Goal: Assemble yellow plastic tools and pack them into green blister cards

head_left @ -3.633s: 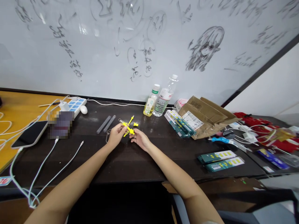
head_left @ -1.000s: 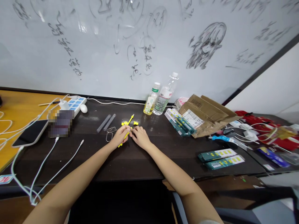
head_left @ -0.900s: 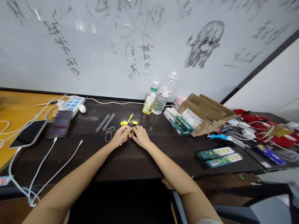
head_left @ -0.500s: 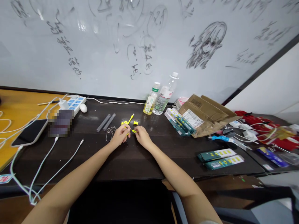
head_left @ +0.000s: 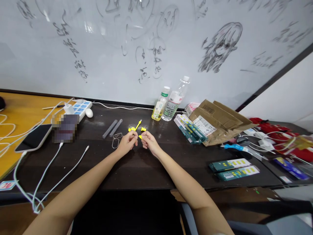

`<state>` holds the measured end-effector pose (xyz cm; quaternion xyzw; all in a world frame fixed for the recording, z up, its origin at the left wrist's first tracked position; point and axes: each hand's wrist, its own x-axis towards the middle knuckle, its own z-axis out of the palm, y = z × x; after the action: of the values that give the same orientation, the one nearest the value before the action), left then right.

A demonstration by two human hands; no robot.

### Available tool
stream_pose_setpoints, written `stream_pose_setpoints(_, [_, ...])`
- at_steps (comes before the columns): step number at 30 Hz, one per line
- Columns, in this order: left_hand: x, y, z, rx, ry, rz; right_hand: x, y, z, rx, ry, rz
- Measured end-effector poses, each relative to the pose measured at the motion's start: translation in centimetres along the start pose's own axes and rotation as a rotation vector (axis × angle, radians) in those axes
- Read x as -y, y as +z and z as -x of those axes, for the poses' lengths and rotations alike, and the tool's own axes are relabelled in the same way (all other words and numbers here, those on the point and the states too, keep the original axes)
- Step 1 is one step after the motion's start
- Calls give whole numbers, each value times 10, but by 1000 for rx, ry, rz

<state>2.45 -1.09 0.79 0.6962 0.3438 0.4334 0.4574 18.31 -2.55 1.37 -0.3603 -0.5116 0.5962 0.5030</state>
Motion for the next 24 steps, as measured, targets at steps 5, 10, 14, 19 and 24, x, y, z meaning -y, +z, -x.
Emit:
stream_pose_setpoints(5, [0, 0, 0, -3, 14, -6, 0, 0, 0, 8, 16, -12])
stream_pose_setpoints(10, [0, -1, 0, 1, 7, -23, 2, 0, 1, 1, 30, -3])
stream_pose_setpoints(14, [0, -2, 0, 6, 36, -98, 4, 0, 1, -7, 29, 10])
stream_pose_setpoints(19, [-1, -5, 1, 48, 111, -291, 3, -4, -1, -27, 11, 51])
stream_pose_setpoints(24, [-4, -7, 3, 57, 160, -407, 0, -14, -5, -8, -101, 241])
